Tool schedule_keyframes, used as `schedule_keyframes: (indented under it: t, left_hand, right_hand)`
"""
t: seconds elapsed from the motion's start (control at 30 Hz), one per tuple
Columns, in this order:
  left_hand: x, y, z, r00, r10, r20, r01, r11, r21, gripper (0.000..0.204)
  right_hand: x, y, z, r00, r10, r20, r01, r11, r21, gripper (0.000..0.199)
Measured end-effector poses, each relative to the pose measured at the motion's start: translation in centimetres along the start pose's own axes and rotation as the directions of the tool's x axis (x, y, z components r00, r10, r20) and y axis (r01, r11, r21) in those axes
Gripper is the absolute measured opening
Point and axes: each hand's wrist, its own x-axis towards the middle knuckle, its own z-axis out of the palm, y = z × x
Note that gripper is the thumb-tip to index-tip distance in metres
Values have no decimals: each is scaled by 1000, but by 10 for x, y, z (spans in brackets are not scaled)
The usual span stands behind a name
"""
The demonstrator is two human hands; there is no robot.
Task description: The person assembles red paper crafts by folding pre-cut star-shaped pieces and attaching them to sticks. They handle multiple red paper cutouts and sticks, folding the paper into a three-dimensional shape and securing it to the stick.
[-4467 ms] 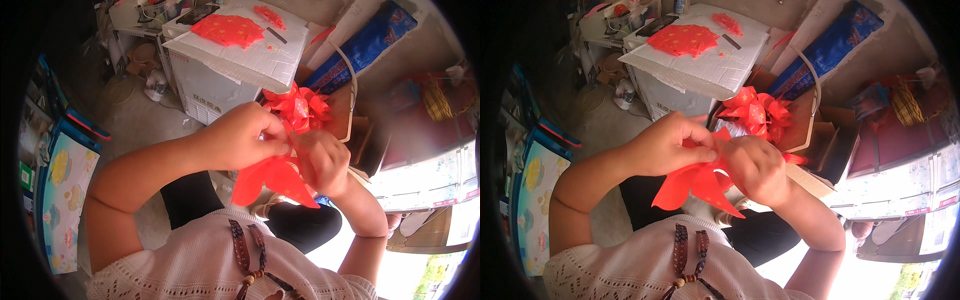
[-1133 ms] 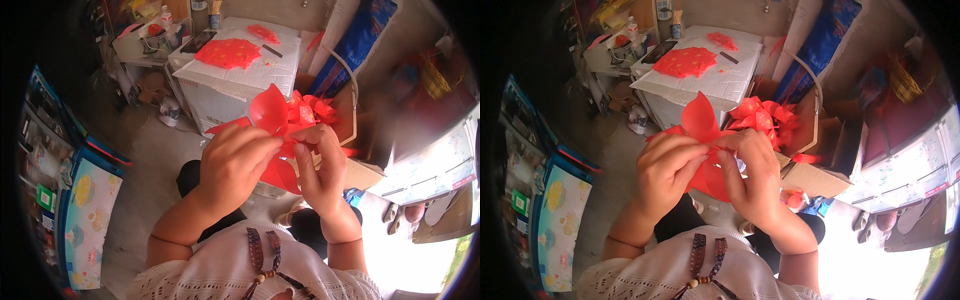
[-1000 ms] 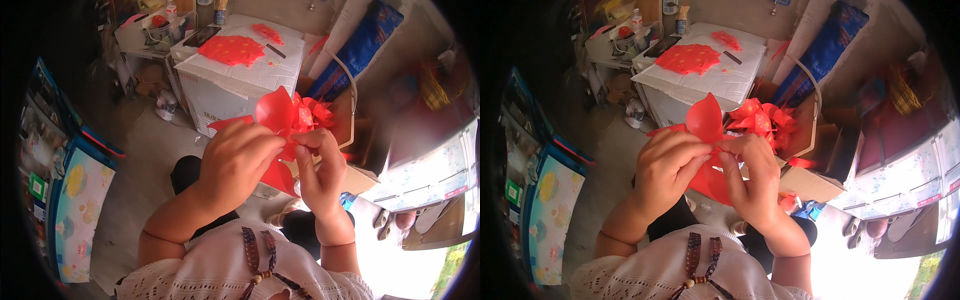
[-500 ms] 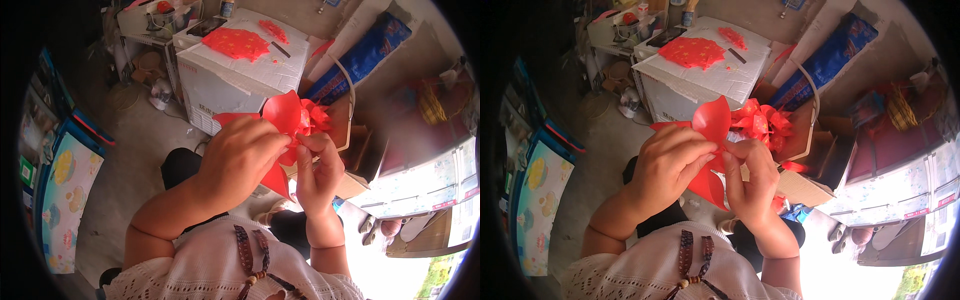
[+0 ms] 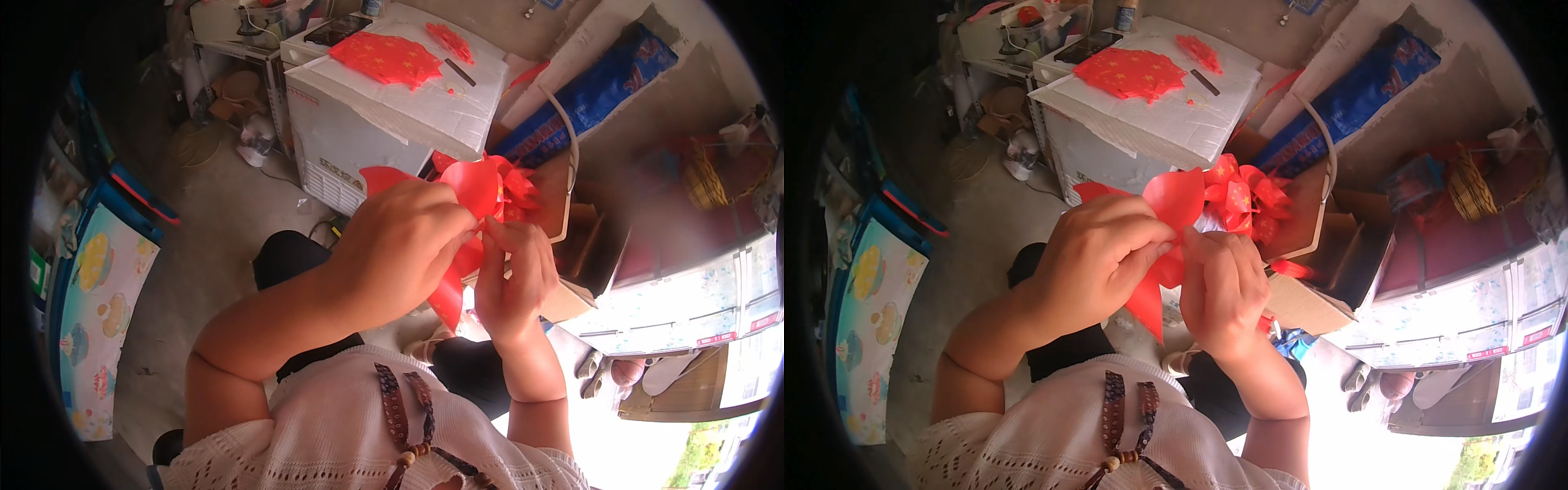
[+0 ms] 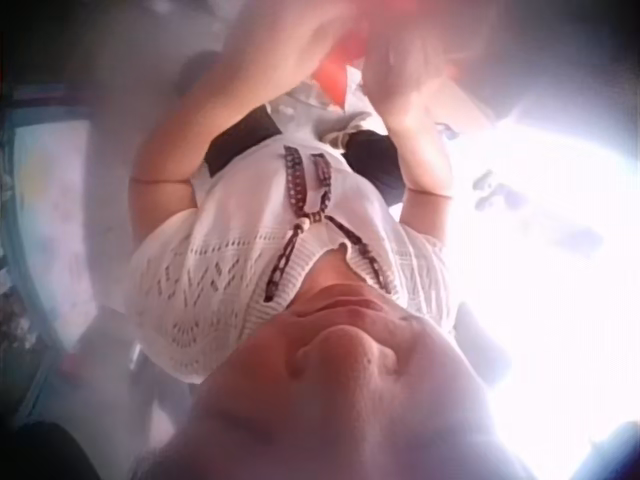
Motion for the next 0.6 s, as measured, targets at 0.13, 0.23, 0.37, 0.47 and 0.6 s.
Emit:
schedule_keyframes:
  t: [0.13, 0.23, 0.37, 0.47, 0.6]
  left_hand:
    - [9, -6, 6, 998, 49, -36, -47, 997, 55, 7]
    - [12, -13, 9, 999, 31, -22, -30, 999, 15, 6]
    - [16, -22, 12, 999, 30, -35, -33, 997, -70, 8]
    - [18, -19, 13, 999, -24, -43, 20, 996, -88, 16]
    - [19, -11, 10, 999, -48, -7, 48, 998, 40, 26]
  right_hand:
    - [-6, -1, 10, 993, 113, -44, -113, 994, 9, 24]
    - [-6, 5, 13, 993, 104, -63, -104, 995, 8, 22]
    - [-1, 11, 5, 965, 264, 4, -260, 950, 175, 21]
    - [7, 13, -4, 923, 364, 123, -384, 874, 296, 23]
    - [13, 19, -8, 838, 472, 274, -545, 708, 449, 18]
